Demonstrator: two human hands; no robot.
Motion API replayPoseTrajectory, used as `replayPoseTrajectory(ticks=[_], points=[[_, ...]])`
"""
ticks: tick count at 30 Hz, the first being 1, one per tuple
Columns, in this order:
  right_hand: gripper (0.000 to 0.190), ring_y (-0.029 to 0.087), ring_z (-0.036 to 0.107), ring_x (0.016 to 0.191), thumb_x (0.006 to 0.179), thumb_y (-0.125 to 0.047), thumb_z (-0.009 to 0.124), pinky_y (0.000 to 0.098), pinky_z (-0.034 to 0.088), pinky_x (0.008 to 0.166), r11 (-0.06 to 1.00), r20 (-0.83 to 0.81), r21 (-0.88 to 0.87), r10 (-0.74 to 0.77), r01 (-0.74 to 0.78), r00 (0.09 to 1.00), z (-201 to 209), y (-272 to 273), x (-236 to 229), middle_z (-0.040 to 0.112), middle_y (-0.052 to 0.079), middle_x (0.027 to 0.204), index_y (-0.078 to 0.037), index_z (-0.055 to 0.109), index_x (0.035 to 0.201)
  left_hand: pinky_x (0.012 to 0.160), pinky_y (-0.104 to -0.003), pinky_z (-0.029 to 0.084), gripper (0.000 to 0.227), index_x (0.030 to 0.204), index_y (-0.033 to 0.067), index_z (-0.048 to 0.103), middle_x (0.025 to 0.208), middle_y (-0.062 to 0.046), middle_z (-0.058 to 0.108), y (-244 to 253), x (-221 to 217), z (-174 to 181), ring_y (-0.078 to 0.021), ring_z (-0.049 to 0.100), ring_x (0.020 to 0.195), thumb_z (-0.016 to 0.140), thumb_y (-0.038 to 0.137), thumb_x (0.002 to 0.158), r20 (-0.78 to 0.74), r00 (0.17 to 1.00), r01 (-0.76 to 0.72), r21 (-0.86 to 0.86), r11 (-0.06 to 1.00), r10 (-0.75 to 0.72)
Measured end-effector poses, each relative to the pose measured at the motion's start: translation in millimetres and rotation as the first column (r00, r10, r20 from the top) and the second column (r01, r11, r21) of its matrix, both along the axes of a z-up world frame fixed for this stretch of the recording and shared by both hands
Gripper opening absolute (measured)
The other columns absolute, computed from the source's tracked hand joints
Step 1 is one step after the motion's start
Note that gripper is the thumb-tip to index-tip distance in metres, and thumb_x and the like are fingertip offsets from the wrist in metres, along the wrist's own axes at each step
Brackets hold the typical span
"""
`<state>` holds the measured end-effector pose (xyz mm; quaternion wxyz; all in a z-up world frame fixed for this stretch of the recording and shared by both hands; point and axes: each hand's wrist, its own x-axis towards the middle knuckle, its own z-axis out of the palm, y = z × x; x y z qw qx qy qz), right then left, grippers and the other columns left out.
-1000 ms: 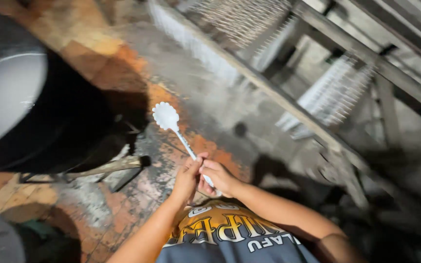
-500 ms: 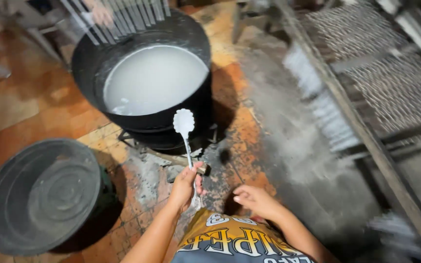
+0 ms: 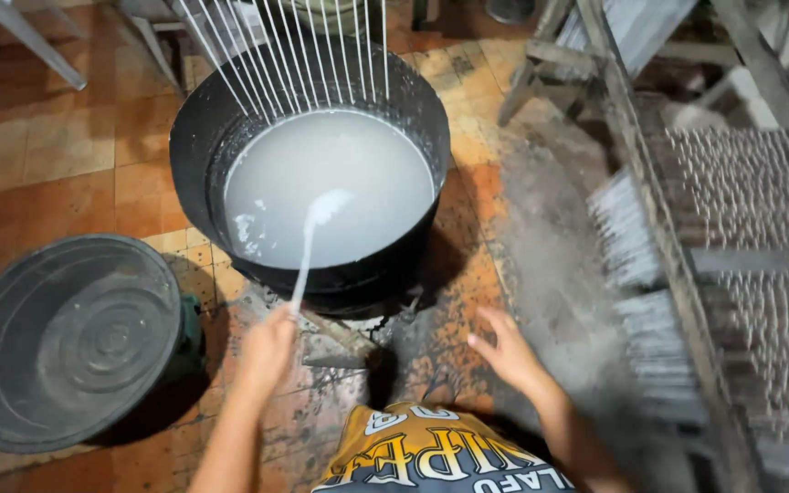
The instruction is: Dipping multiple candle wicks into a vat of molten wax and hanging them on a rack to cool.
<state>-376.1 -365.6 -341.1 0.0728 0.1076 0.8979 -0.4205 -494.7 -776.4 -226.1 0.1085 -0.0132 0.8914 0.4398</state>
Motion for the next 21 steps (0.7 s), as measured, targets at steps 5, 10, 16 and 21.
replayPoseTrajectory(ticks=[5, 10, 16, 21], points=[[0.087, 0.036, 0.025, 0.154, 0.095, -0.062, 0.06, 0.0682, 0.018, 0.121, 0.997, 0.055, 0.073, 0.005, -0.009, 0.998, 85.2, 19.1, -115.2, 0.025, 0.016, 0.168, -0.019, 0.028, 0.164, 0.101, -0.055, 0.053, 0.029, 0.12, 0.0202, 0.076, 0.11, -0.019, 0.079, -5.6, -70.0, 36.0, -0.0434, 0.07, 0.11, 0.06, 0.028, 0.096, 0.099, 0.987, 0.156, -0.319, 0.935, -0.131], [0.093, 0.04, 0.001, 0.159, 0.098, -0.056, 0.06, 0.0848, 0.005, 0.11, 0.945, 0.084, 0.291, 0.127, -0.146, 0.988, 93.5, 10.1, -189.8, 0.002, 0.012, 0.175, -0.015, 0.015, 0.167, 0.072, -0.041, 0.061, 0.019, 0.112, 0.0173, 0.066, 0.069, -0.009, 0.079, 17.3, -135.7, 33.0, -0.0285, 0.078, 0.062, 0.056, 0.024, 0.098, 0.302, 0.929, 0.324, -0.395, 0.86, -0.211], [0.095, 0.044, -0.004, 0.157, 0.096, -0.052, 0.063, 0.0839, -0.005, 0.109, 0.764, 0.165, 0.505, 0.373, -0.403, 0.913, 84.0, -13.3, -202.0, 0.001, 0.013, 0.175, -0.01, 0.015, 0.166, 0.098, -0.049, 0.056, 0.032, 0.123, 0.029, 0.075, 0.111, -0.012, 0.08, 67.8, -225.5, -23.7, -0.0367, 0.072, 0.116, 0.051, 0.031, 0.102, 0.366, 0.846, 0.533, -0.6, 0.597, -0.388], [0.092, 0.044, -0.008, 0.157, 0.098, -0.048, 0.062, 0.0834, -0.005, 0.109, 0.744, 0.247, 0.483, 0.389, -0.461, 0.887, 79.8, -6.8, -202.1, -0.003, 0.007, 0.175, -0.018, 0.009, 0.167, 0.091, -0.051, 0.059, 0.032, 0.118, 0.029, 0.078, 0.109, -0.011, 0.079, 119.0, -284.7, -119.3, -0.0348, 0.074, 0.109, 0.054, 0.028, 0.096, 0.423, 0.715, 0.68, -0.605, 0.414, -0.557]])
